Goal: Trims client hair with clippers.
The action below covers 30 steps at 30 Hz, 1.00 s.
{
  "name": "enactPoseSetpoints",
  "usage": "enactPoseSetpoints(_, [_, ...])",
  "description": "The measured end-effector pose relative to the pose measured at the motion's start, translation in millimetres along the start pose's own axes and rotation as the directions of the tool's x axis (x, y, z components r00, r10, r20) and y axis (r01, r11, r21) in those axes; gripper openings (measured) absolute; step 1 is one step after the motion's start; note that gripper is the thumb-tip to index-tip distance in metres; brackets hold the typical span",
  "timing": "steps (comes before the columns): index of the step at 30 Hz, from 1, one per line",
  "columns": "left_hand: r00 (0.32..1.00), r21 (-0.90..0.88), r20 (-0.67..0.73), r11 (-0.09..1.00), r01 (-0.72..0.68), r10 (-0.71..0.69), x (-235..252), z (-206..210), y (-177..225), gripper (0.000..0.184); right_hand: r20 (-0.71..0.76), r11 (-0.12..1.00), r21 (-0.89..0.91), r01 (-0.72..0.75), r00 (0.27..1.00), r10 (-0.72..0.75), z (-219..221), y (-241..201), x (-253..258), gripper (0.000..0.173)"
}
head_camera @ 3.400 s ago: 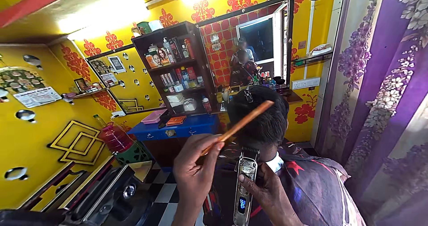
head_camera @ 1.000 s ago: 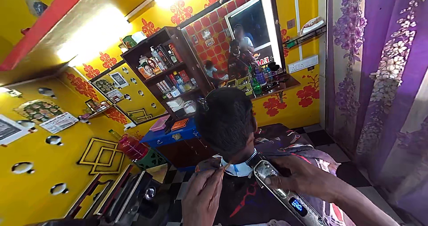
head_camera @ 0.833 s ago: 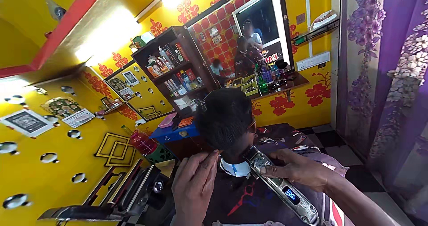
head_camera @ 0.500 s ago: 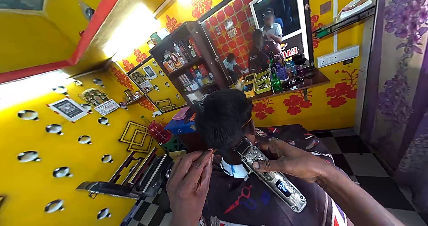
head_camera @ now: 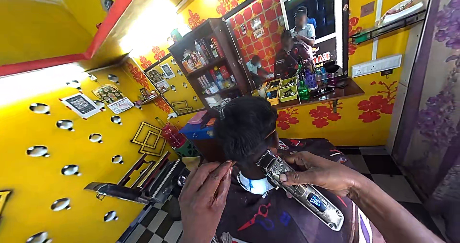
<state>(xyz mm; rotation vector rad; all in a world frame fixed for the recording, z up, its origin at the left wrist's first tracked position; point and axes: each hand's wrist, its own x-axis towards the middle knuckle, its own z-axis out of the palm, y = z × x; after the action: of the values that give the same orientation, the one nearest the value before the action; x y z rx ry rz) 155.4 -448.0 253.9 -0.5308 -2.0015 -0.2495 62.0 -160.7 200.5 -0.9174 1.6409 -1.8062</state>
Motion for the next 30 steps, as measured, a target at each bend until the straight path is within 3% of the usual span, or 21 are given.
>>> enactPoseSetpoints(6, [1.0, -0.023, -0.017, 1.0, 0.017, -0.017, 2.2, 2.9, -1.3, 0.016, 0.024, 0.992, -0.063, 0.108, 0.994, -0.106, -3.8, -11.2, 4.5, 0.033])
enactPoseSetpoints(13, [1.0, -0.054, -0.001, 0.998, 0.018, -0.018, 1.8, 3.5, -2.4, 0.016, 0.044, 1.0, -0.002, -0.008, 0.999, 0.008, -27.6, 3.1, -2.5, 0.029])
enactPoseSetpoints(17, [1.0, -0.061, -0.006, 0.998, 0.016, -0.017, 2.1, 4.0, -4.6, 0.017, 0.055, 0.999, 0.04, -0.018, 0.998, 0.015, -15.6, -28.5, 0.0, 0.029])
enactPoseSetpoints(22, [1.0, -0.079, -0.006, 0.997, 0.021, -0.022, 2.9, 3.1, -6.1, 0.017, 0.065, 0.998, -0.036, 0.043, 0.997, -0.04, -18.9, -37.6, 3.3, 0.027])
enactPoseSetpoints(26, [1.0, -0.089, 0.0, 0.996, 0.028, -0.028, 2.9, 1.9, -5.2, 0.016, 0.067, 0.995, -0.094, -0.031, 0.997, 0.037, -24.6, -31.8, -0.9, 0.032])
enactPoseSetpoints(30, [0.999, -0.085, 0.006, 0.996, 0.035, -0.034, 2.3, 0.7, -4.2, 0.016, 0.053, 0.993, -0.119, 0.014, 0.999, -0.008, -18.7, -38.8, 3.8, 0.029])
